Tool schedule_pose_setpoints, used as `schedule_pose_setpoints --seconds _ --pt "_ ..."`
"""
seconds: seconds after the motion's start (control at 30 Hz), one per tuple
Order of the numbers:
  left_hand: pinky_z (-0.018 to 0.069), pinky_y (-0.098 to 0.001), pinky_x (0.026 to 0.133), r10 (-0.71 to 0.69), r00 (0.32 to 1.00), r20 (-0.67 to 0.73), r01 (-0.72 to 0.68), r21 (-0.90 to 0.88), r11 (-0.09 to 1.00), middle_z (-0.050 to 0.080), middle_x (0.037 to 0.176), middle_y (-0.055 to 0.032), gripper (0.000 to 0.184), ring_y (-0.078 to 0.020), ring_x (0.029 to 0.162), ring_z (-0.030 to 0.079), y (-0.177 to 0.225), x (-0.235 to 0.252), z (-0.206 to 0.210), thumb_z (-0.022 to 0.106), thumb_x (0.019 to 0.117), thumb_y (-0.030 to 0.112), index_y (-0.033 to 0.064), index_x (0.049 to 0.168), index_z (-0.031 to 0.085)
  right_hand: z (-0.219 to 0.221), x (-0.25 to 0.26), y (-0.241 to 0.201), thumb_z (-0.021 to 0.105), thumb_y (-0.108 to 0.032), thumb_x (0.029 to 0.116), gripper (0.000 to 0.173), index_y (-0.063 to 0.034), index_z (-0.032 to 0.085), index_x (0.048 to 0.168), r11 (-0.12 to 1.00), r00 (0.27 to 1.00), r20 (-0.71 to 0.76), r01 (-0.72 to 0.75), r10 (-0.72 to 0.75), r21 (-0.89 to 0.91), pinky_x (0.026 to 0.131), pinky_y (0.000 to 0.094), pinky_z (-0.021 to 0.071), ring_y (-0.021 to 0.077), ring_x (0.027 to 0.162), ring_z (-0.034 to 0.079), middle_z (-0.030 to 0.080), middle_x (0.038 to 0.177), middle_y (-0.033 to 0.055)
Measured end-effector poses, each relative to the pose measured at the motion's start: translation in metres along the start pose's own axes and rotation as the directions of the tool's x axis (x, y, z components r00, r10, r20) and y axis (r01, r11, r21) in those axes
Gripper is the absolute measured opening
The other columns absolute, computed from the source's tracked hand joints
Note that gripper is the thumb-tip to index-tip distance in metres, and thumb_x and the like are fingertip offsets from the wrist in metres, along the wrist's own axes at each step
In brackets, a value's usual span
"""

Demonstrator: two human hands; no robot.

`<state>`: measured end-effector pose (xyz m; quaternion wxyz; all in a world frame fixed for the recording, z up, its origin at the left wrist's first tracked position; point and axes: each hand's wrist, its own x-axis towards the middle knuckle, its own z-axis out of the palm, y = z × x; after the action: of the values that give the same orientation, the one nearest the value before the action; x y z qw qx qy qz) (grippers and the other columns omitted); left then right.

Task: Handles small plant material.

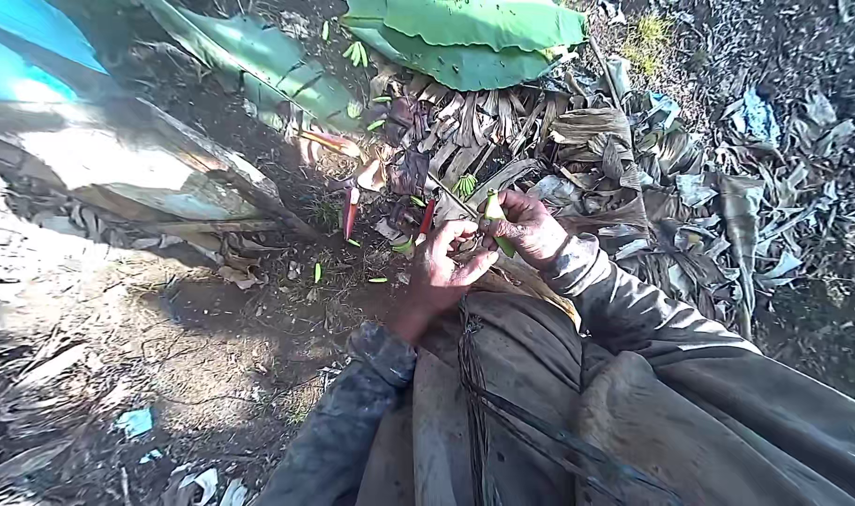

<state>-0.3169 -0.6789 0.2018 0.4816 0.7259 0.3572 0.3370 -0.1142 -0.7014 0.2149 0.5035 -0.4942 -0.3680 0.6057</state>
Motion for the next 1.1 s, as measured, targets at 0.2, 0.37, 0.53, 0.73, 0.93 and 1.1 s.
schedule_pose_setpoints --seconds 0.2,0.37,0.53,0.73,0.93,1.1 --pt "0.0583 -0.0266 0.083 -0.09 0.996 -0.001 0.09 -0.114 0.989 0.07 0.099 -0.0046 0.013 -0.0077 0.09 0.068 0.004 0.011 -0.004 0.064 0.0979 0.008 0.0033 0.109 0.069 0.005 -0.003 -0.001 0.065 -0.01 0.0929 0.02 -0.0007 0.061 0.11 0.999 0.999 -0.013 -0.043 0.043 -0.013 0.055 0.029 0.0591 0.0151 0.061 0.068 0.071 0.082 0.009" --pt "0.0579 -0.0292 0.086 -0.119 0.993 0.027 0.121 -0.096 0.988 0.071 0.103 -0.0053 0.015 -0.0086 0.093 0.068 0.001 0.006 -0.006 0.061 0.0996 0.011 0.0034 0.111 0.069 0.004 -0.002 -0.009 0.072 -0.007 0.0842 0.027 -0.0017 0.062 0.108 0.99 0.998 0.043 -0.046 0.052 -0.13 0.058 0.0293 0.0591 0.0145 0.065 0.067 0.071 0.086 0.0073" --pt "0.0586 -0.0289 0.082 -0.114 0.993 0.011 0.114 -0.105 0.988 0.07 0.101 -0.0042 0.014 -0.0096 0.09 0.068 0.004 0.002 -0.009 0.06 0.1003 0.011 0.0055 0.111 0.067 0.006 0.003 -0.013 0.073 -0.004 0.077 0.03 -0.0043 0.064 0.105 0.978 0.994 0.094 -0.033 0.053 -0.208 0.059 0.0273 0.0573 0.011 0.066 0.066 0.07 0.084 0.0043" --pt "0.0552 -0.0282 0.063 -0.166 0.986 0.002 0.166 -0.026 0.986 0.065 0.093 -0.0005 0.013 -0.01 0.074 0.063 -0.003 -0.011 -0.009 0.053 0.1036 0.022 0.0145 0.108 0.063 0.012 0.004 -0.009 0.069 -0.002 0.0764 0.023 -0.0069 0.062 0.098 0.985 0.993 0.112 0.059 -0.041 -0.161 0.058 0.0244 0.0534 0.0078 0.064 0.062 0.067 0.079 0.0005" --pt "0.0589 -0.0281 0.074 -0.101 0.995 0.014 0.102 -0.024 0.995 0.068 0.102 -0.0009 0.019 -0.0085 0.086 0.067 -0.006 -0.009 -0.011 0.058 0.098 0.019 0.0116 0.114 0.064 0.018 0.003 -0.005 0.07 0.0 0.0749 0.024 -0.0085 0.062 0.096 0.993 0.995 0.073 0.071 -0.064 -0.098 0.055 0.0232 0.0502 0.0072 0.062 0.059 0.065 0.075 -0.0003" --pt "0.0615 -0.0276 0.076 -0.033 0.999 -0.001 0.033 -0.007 0.999 0.071 0.103 -0.0017 0.032 -0.0077 0.087 0.07 -0.004 -0.004 -0.012 0.064 0.0949 0.013 0.0105 0.127 0.062 0.023 0.0 -0.009 0.071 0.001 0.0742 0.025 -0.0083 0.063 0.095 0.986 0.996 0.07 0.067 -0.056 -0.152 0.057 0.0217 0.0499 0.0054 0.064 0.059 0.065 0.076 -0.0011"
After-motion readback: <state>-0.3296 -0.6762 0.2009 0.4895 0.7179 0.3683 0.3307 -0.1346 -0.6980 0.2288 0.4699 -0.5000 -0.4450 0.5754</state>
